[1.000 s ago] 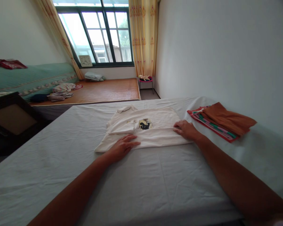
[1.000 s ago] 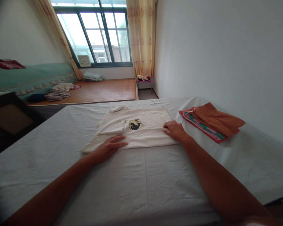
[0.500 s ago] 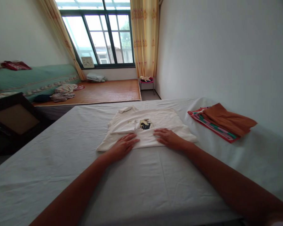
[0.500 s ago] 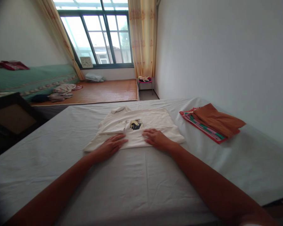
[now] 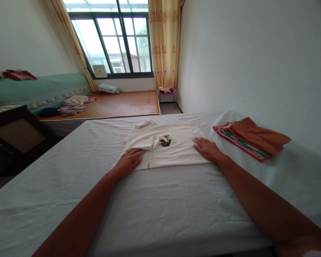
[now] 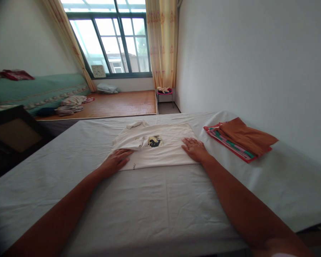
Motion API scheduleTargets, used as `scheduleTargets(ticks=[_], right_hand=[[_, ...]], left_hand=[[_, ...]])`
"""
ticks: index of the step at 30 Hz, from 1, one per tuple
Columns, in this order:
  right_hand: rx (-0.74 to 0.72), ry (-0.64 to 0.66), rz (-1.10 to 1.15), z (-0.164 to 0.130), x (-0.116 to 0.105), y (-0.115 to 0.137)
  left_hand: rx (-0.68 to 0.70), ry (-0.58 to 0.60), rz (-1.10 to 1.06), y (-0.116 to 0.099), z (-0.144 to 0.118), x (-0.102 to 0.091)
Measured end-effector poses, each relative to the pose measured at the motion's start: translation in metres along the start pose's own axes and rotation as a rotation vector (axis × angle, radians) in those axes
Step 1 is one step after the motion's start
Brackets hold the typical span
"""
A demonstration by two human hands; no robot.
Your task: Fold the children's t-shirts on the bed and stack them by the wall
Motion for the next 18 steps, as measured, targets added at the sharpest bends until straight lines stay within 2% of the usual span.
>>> scheduleTargets(ticks=[5,7,9,10,12,15,18], right_hand=[[0.147,-0.056,-0.039,-0.001,0.002,-0.022],[0.16,-0.115,-0.069,-0.002,0.0,-0.018],[0.112,-0.189,-0.093,-0.003,-0.003,-0.006],[0.068,-0.215,-0.091,-0.003,-0.004,0.002],[-0.024,-0.211,-0.055,-0.002,-0.006,0.019],[-0.098,-0.129,0.02,0.001,-0.005,0.039],[-0.124,-0.102,0.052,0.003,-0.005,0.044]], left_hand=[[-0.125,-0.102,0.043,0.008,0.001,-0.002],[-0.245,-0.189,0.076,0.013,0.001,-0.007],[-0.328,-0.288,0.101,0.015,0.001,-0.012],[-0.325,-0.326,0.107,0.014,0.001,-0.014],[-0.217,-0.35,0.106,0.009,0.004,-0.014],[-0.02,-0.272,0.097,-0.004,0.012,-0.008],[0.034,-0.188,0.082,-0.012,0.019,-0.001]])
Point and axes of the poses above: each hand's wrist, its own z-axis towards the middle knuckle, its own x-axis out of the palm, y = z × x, the point moved 2 cm from there along z, towards the middle knuckle, and after that the axes turned 6 degrees about -x, right-handed, at the moved point
